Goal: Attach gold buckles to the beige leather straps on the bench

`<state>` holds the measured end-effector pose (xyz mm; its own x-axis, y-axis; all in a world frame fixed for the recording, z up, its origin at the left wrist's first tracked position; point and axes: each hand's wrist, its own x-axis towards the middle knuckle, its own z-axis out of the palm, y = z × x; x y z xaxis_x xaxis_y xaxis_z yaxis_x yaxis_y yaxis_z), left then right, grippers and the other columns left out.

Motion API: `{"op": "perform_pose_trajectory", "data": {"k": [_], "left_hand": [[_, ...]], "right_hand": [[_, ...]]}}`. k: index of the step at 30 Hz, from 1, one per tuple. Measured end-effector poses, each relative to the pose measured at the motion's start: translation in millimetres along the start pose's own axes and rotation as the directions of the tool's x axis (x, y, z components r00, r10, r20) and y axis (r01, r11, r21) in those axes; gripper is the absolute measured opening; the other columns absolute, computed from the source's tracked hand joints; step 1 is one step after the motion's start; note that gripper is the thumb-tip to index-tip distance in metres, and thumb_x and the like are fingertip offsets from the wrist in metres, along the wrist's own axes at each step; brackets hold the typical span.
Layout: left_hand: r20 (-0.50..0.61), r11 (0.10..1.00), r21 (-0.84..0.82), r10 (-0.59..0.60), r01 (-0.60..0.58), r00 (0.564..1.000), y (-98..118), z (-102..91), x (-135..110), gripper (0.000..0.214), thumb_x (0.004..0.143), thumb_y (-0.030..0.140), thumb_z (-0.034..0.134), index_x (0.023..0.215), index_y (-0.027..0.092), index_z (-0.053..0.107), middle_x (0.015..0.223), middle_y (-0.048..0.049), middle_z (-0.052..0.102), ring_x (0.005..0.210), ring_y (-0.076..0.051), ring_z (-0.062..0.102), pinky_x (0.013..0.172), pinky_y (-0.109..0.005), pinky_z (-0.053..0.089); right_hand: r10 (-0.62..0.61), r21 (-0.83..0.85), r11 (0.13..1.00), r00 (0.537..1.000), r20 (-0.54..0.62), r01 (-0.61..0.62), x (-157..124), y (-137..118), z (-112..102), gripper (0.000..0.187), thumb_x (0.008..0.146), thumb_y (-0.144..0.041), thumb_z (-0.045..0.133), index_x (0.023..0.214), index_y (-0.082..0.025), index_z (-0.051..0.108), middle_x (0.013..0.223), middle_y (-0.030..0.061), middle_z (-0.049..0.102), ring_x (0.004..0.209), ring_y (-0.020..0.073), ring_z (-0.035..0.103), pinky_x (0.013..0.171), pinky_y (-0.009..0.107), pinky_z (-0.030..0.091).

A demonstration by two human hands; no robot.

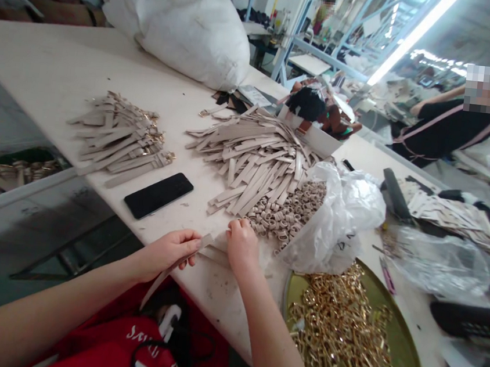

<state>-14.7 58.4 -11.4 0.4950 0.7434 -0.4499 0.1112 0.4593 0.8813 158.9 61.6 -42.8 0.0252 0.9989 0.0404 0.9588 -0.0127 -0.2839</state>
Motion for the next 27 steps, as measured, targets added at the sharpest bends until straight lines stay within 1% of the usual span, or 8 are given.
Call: {"op": "perform_pose_trajectory", "data": {"k": [4,10,12,14,16,18,21,27], "left_hand": [[0.008,0.997,0.069,0.02,-0.021,1.0,-5,-2.0,1,0.025,0.077,0.041,0.046,0.072,0.016,0.045,0.061,0.0028,0.055,0.047,-0.008,0.053,0.042,-0.017,0.035],[-0.011,0.97,0.205,0.133,-0.128,0.991,-16,-3.6,-1,0.023,0.081,0.039,0.039,0.076,0.017,0.045,0.054,0.0054,0.053,0.039,-0.007,0.047,0.041,-0.018,0.035],[-0.022,0.951,0.238,0.207,-0.196,0.978,-14,-0.3,-4,0.024,0.082,0.039,0.038,0.077,0.017,0.046,0.054,0.0055,0.053,0.039,-0.007,0.047,0.042,-0.018,0.037],[-0.022,0.927,0.271,0.275,-0.259,0.961,-11,4.9,-9,0.024,0.083,0.039,0.037,0.077,0.018,0.046,0.055,0.0056,0.052,0.041,-0.007,0.047,0.043,-0.019,0.038],[-0.003,0.897,0.321,0.323,-0.305,0.946,-7,10.7,-16,0.023,0.084,0.038,0.037,0.077,0.018,0.045,0.055,0.0055,0.052,0.043,-0.007,0.048,0.045,-0.018,0.037],[0.025,0.867,0.377,0.343,-0.327,0.939,-4,15.4,-24,0.023,0.084,0.037,0.036,0.075,0.018,0.045,0.056,0.0053,0.052,0.044,-0.008,0.047,0.045,-0.018,0.036],[0.077,0.821,0.465,0.334,-0.331,0.939,-3,19.4,-37,0.025,0.085,0.036,0.035,0.073,0.018,0.047,0.055,0.0051,0.051,0.044,-0.008,0.045,0.046,-0.019,0.034],[0.213,0.679,0.619,0.34,-0.396,0.916,-1,24.2,-56,0.028,0.084,0.032,0.036,0.071,0.017,0.055,0.053,0.0034,0.049,0.052,-0.011,0.047,0.051,-0.021,0.032]], "right_hand": [[0.048,0.116,0.992,0.999,-0.015,-0.046,0,-1,2,0.021,0.077,-0.011,0.048,0.094,-0.016,0.059,0.096,0.0099,0.057,0.089,0.02,0.053,0.076,0.027,0.038],[0.078,0.338,0.939,0.997,-0.022,-0.066,-13,-2,-3,0.019,0.078,-0.013,0.048,0.093,-0.016,0.06,0.087,0.007,0.059,0.08,0.0172,0.055,0.074,0.029,0.041],[0.151,0.64,0.757,0.988,0.025,-0.132,-24,-9,-8,0.022,0.079,-0.022,0.049,0.099,-0.017,0.057,0.081,0.0031,0.058,0.069,0.014,0.055,0.068,0.029,0.044],[0.198,0.91,0.365,0.971,0.133,-0.199,-37,-19,-14,0.026,0.077,-0.032,0.054,0.099,-0.02,0.058,0.073,-0.0011,0.056,0.061,0.011,0.054,0.063,0.027,0.046],[0.18,0.973,0.048,0.96,0.216,-0.227,-50,-28,-19,0.028,0.072,-0.034,0.061,0.097,-0.021,0.06,0.072,-0.0024,0.057,0.062,0.0097,0.053,0.065,0.027,0.046],[0.158,0.97,-0.055,0.958,0.241,-0.236,-62,-35,-22,0.03,0.067,-0.032,0.066,0.096,-0.021,0.062,0.077,-0.0016,0.059,0.065,0.0095,0.054,0.067,0.026,0.046],[0.178,0.976,0.012,0.961,0.212,-0.218,-76,-39,-22,0.028,0.068,-0.031,0.066,0.093,-0.02,0.063,0.074,-0.0014,0.061,0.063,0.0093,0.054,0.063,0.025,0.045],[0.179,0.937,0.332,0.983,0.048,-0.106,-101,-40,-26,0.016,0.069,-0.025,0.062,0.083,-0.018,0.065,0.057,-0.0037,0.057,0.053,0.01,0.051,0.054,0.024,0.041]]}}
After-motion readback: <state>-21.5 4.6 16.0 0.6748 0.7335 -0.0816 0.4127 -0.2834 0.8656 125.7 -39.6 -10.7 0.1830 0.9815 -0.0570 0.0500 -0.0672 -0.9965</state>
